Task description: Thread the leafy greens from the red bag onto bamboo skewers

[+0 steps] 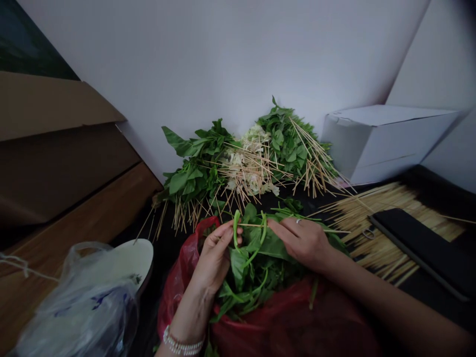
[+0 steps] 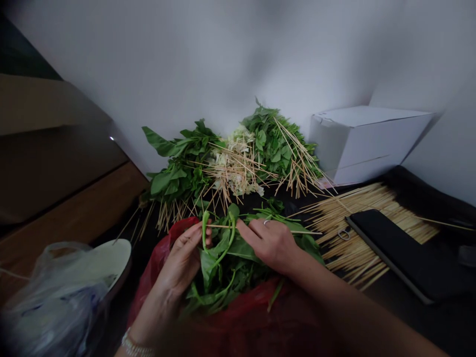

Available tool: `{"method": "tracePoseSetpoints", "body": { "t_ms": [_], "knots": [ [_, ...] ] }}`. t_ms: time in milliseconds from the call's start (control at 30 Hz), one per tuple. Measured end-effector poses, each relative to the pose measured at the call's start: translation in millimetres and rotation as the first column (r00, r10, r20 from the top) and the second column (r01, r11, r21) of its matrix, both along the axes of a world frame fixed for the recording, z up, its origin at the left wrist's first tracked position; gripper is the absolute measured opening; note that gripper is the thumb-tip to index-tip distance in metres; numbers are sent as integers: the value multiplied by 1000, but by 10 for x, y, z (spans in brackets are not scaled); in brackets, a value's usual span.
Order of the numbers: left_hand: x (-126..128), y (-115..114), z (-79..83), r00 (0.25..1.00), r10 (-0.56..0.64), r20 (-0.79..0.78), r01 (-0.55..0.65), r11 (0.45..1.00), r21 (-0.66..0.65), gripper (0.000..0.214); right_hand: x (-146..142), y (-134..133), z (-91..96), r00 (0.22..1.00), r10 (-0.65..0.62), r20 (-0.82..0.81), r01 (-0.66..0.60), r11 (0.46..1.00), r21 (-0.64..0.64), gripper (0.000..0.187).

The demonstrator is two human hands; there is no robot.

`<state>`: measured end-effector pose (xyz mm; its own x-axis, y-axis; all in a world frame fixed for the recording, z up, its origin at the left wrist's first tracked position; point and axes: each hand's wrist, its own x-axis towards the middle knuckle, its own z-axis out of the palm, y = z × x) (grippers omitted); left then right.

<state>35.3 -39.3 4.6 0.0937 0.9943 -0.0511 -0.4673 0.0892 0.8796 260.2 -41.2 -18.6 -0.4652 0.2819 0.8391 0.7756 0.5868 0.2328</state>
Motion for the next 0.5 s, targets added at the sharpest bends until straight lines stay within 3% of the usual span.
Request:
{"method": "tracePoseSetpoints", "body": {
  "t_ms": [500],
  "knots": [
    [33,8,-5,996,89,-16,-89,996,-16,40,0,-8,-10,1000,12,-12,-12,999,-31,28]
  ]
}}
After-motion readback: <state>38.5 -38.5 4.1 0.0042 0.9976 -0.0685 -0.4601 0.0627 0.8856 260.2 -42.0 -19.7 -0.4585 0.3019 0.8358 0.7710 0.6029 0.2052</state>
